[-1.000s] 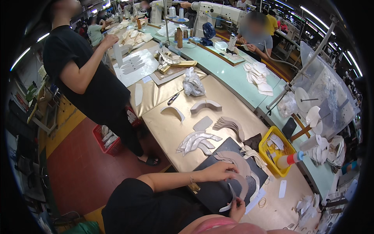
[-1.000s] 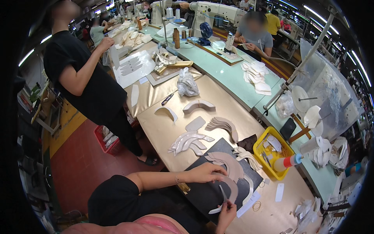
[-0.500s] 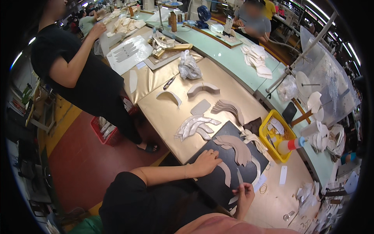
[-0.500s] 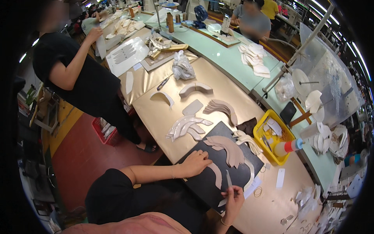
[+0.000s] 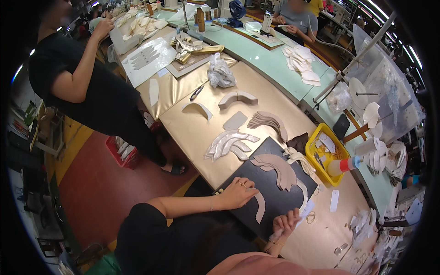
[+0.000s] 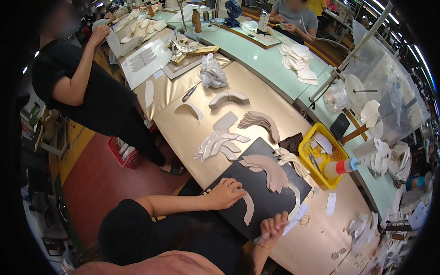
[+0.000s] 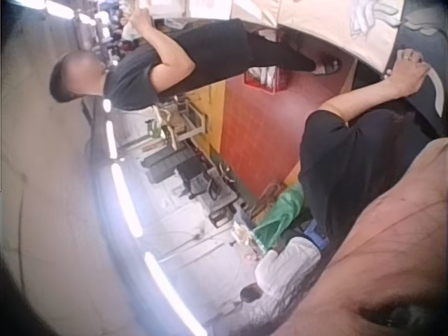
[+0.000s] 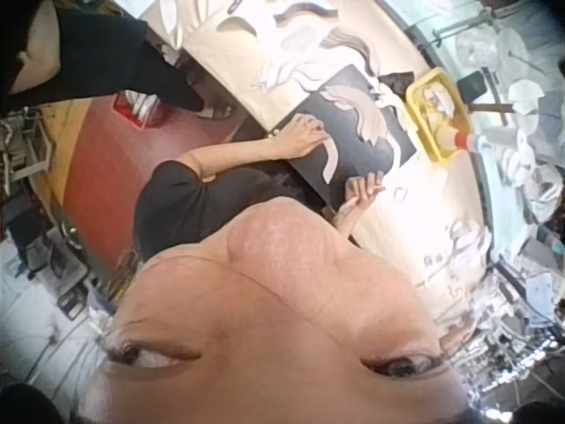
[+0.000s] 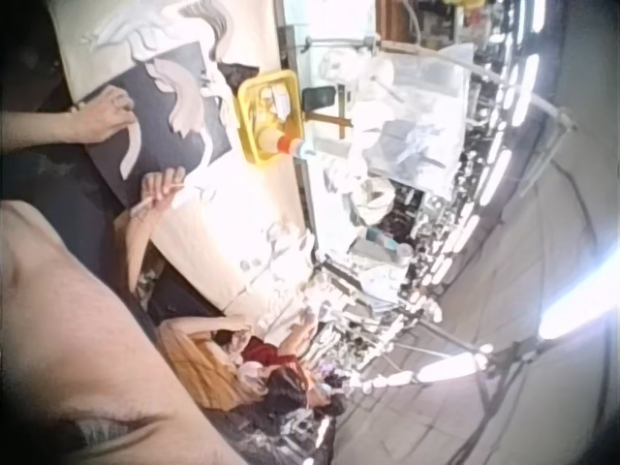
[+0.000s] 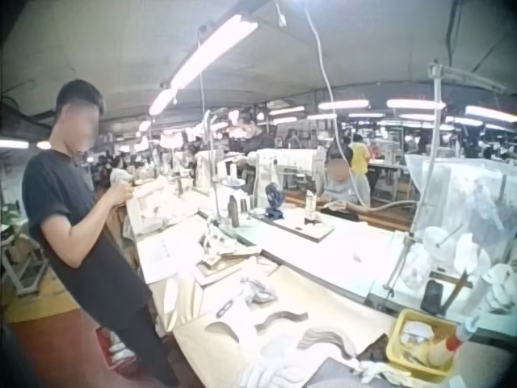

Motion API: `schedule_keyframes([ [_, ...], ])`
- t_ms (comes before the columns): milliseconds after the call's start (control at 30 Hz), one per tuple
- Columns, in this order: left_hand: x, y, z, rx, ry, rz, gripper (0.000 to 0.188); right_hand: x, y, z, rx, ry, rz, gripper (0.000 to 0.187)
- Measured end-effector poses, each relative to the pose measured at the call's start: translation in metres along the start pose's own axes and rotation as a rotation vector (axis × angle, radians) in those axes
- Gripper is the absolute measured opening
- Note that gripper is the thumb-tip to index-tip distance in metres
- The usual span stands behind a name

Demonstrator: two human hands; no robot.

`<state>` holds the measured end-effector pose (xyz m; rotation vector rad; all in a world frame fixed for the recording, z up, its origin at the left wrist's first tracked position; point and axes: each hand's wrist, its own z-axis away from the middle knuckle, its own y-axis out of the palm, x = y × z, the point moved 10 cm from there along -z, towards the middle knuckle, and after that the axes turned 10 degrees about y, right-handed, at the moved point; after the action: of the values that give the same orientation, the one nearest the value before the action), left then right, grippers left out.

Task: The person arranges and aligns multiple white and beige leather cutouts on a black board at a workbench. They repeatedly pick up pieces, position them, and press them down by hand to form a layered pattern.

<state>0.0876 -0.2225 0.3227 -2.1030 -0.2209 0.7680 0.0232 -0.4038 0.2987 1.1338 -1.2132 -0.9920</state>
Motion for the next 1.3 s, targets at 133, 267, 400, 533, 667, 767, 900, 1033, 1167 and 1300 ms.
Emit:
schedule_keyframes([
  [133, -0.001, 0.001, -0.001, 0.013, 0.026, -0.038, 0.03, 0.002, 0.013, 0.001, 0.314, 0.04, -0.255, 0.021],
  [267, -0.002, 0.002, 0.001, 0.037, 0.01, -0.05, 0.03, 0.0, -0.009, 0.003, 0.236, 0.047, -0.19, 0.021],
  [400, -0.001, 0.003, -0.002, 0.048, 0.013, -0.05, 0.031, 0.001, -0.034, 0.008, 0.074, 0.008, -0.177, 0.02],
  [533, -0.001, 0.0, -0.004, 0.025, 0.02, -0.041, 0.032, -0.004, -0.044, 0.008, -0.014, 0.056, -0.111, 0.022],
  [667, 0.001, 0.003, -0.003, 0.058, 0.004, -0.042, 0.032, -0.003, -0.047, 0.008, -0.046, 0.047, -0.087, 0.022],
  [767, 0.001, 0.005, -0.003, 0.073, 0.005, -0.046, 0.031, -0.003, -0.048, 0.007, -0.069, 0.04, -0.075, 0.021],
  [900, 0.0, 0.001, -0.005, 0.041, 0.013, -0.05, 0.031, -0.004, -0.043, 0.003, -0.056, 0.067, -0.048, 0.019],
  [1033, 0.0, 0.006, -0.002, 0.084, -0.011, -0.058, 0.03, -0.006, -0.045, 0.003, -0.119, 0.101, -0.035, 0.018],
  [1167, 0.003, 0.007, -0.004, 0.072, -0.014, -0.026, 0.032, -0.007, -0.046, -0.001, -0.138, 0.098, -0.01, 0.02],
  [1300, 0.004, 0.005, -0.003, 0.051, -0.011, -0.03, 0.033, -0.008, -0.044, -0.007, -0.14, 0.102, 0.047, 0.021],
])
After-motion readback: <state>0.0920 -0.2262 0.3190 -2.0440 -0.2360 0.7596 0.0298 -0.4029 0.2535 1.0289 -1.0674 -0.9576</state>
